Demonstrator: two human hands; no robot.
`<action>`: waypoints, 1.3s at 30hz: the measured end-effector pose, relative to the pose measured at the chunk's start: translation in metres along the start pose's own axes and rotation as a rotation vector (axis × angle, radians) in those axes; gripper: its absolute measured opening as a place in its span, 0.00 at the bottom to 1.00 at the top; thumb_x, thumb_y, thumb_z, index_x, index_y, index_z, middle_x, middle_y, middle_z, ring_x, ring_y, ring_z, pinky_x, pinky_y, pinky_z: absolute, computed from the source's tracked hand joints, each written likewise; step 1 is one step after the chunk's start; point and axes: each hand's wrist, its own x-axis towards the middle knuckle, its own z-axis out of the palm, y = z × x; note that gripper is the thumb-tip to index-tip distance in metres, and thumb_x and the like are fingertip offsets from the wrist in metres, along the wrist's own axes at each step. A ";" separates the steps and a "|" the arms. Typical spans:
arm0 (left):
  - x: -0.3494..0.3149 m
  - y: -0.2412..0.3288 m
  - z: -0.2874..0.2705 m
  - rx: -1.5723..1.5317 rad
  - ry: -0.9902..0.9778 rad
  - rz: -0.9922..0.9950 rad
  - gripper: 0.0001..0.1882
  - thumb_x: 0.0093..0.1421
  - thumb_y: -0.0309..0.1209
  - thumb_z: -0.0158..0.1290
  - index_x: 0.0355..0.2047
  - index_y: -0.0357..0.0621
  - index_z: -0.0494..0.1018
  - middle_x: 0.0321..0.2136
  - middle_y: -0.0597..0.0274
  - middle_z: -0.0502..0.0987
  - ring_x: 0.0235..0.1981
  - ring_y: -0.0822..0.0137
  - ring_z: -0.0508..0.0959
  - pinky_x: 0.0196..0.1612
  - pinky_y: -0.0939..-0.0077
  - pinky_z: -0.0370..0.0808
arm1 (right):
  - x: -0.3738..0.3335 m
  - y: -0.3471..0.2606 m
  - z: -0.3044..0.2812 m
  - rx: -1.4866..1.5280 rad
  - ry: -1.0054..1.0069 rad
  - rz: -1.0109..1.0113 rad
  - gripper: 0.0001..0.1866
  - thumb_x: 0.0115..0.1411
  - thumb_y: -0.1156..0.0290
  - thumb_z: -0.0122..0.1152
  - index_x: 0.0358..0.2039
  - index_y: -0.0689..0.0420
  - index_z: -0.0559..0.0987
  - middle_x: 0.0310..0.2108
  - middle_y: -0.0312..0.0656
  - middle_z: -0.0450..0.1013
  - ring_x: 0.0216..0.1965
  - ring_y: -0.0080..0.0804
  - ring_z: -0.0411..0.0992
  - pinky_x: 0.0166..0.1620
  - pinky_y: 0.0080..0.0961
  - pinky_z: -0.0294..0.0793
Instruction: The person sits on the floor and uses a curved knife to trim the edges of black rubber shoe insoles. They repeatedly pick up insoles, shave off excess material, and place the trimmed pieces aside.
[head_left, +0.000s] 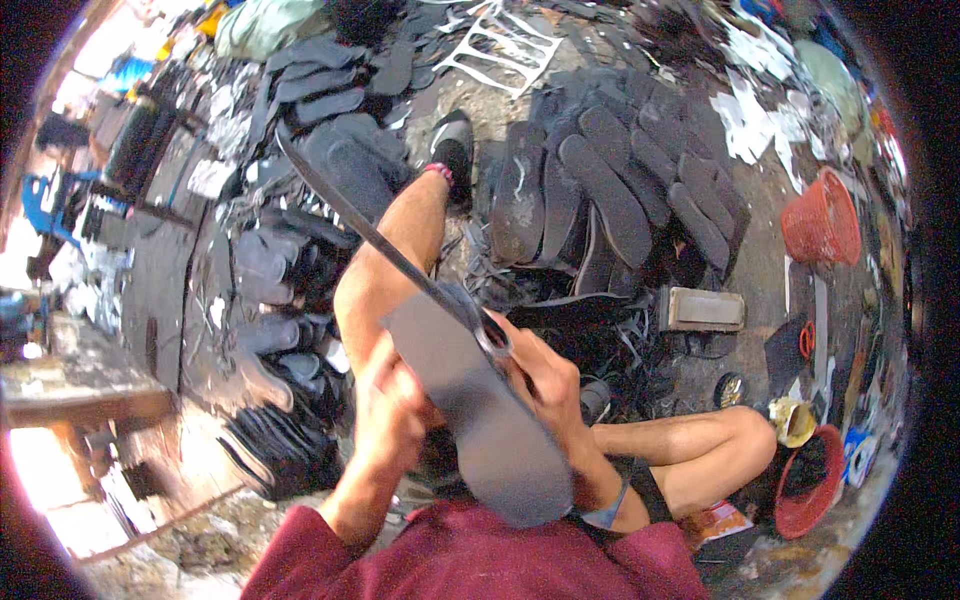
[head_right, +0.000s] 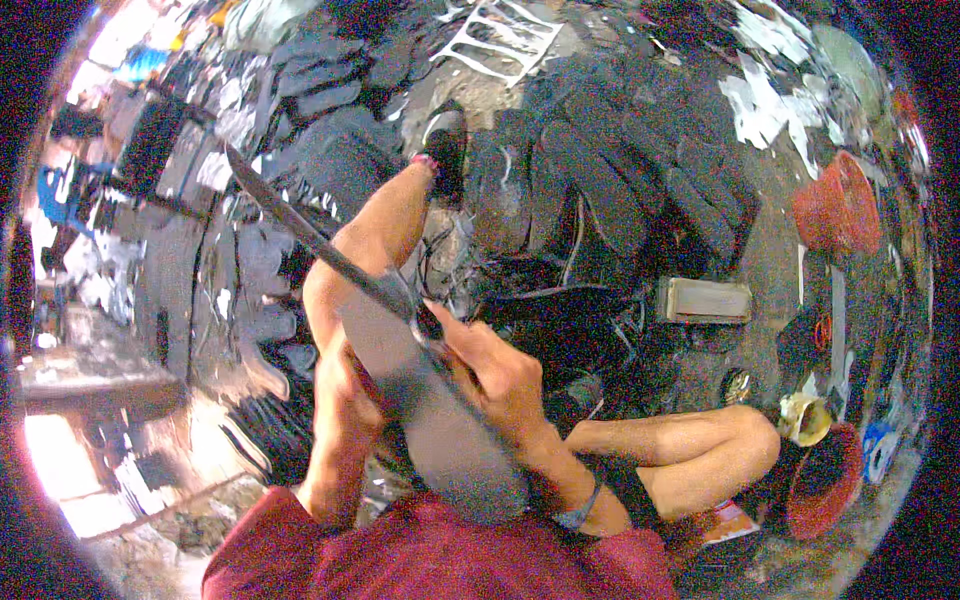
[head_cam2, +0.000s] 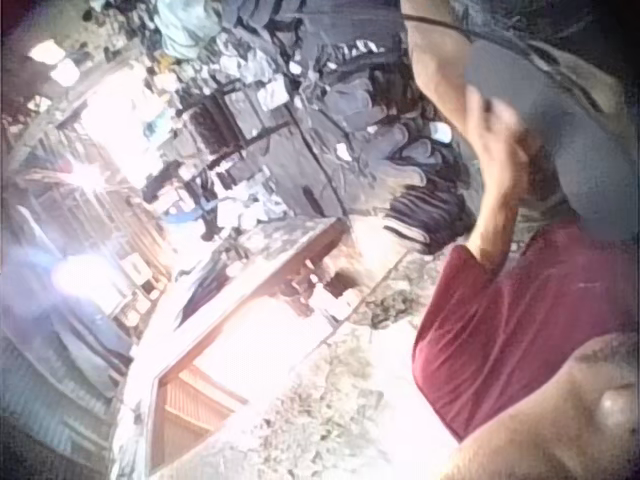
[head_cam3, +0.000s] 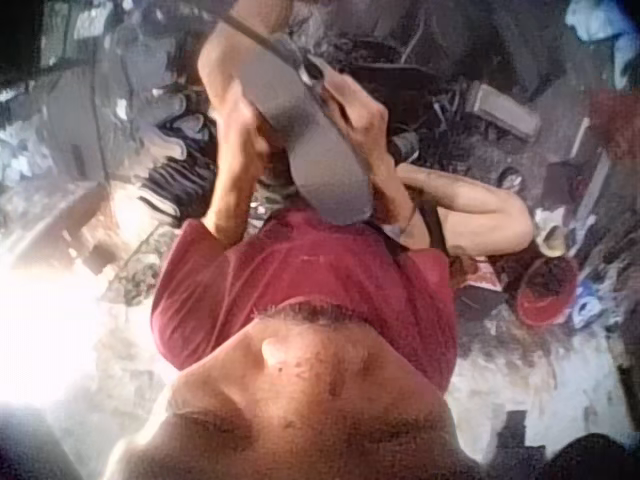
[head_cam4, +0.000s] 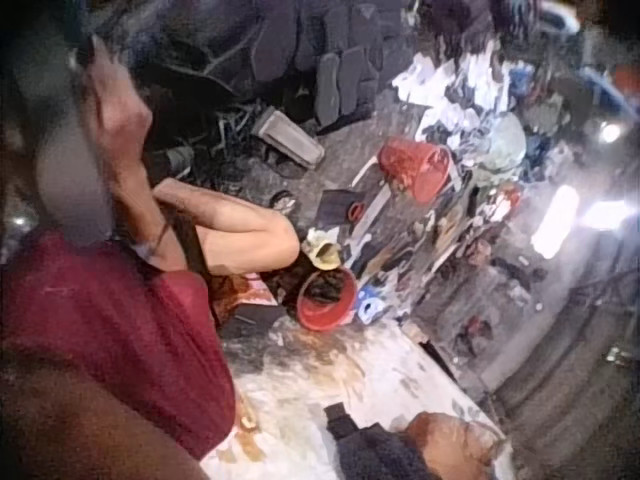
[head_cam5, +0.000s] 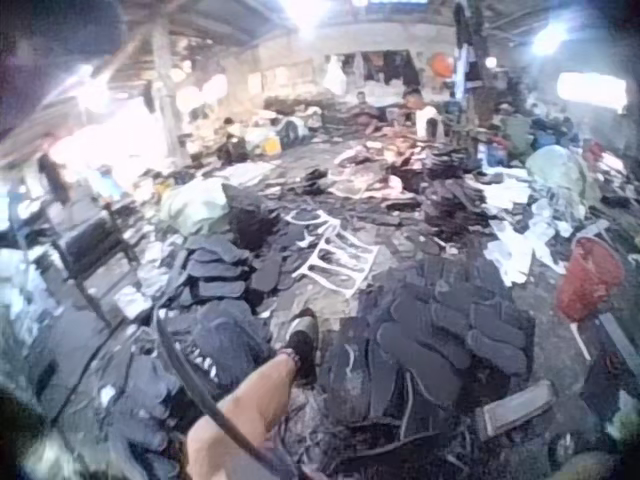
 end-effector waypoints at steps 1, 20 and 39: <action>0.006 0.009 0.004 -0.094 0.166 -0.010 0.24 0.62 0.38 0.62 0.53 0.37 0.72 0.48 0.58 0.78 0.49 0.66 0.77 0.55 0.70 0.71 | -0.014 -0.001 0.001 0.068 -0.033 0.041 0.23 0.62 0.70 0.60 0.58 0.50 0.76 0.35 0.44 0.76 0.29 0.47 0.75 0.35 0.36 0.76; 0.007 0.036 -0.018 0.117 -0.067 -0.344 0.15 0.51 0.30 0.71 0.38 0.38 0.81 0.32 0.63 0.83 0.31 0.73 0.80 0.37 0.76 0.76 | 0.001 -0.005 -0.086 -0.147 -0.463 -0.048 0.26 0.60 0.68 0.61 0.60 0.51 0.74 0.22 0.40 0.71 0.20 0.41 0.72 0.25 0.36 0.72; -0.004 -0.037 -0.048 -0.342 -0.379 -0.031 0.30 0.65 0.41 0.53 0.66 0.49 0.62 0.61 0.46 0.66 0.64 0.49 0.63 0.64 0.48 0.63 | 0.006 -0.028 -0.118 0.365 -0.366 0.365 0.23 0.70 0.64 0.51 0.61 0.62 0.71 0.33 0.42 0.77 0.27 0.18 0.68 0.32 0.16 0.70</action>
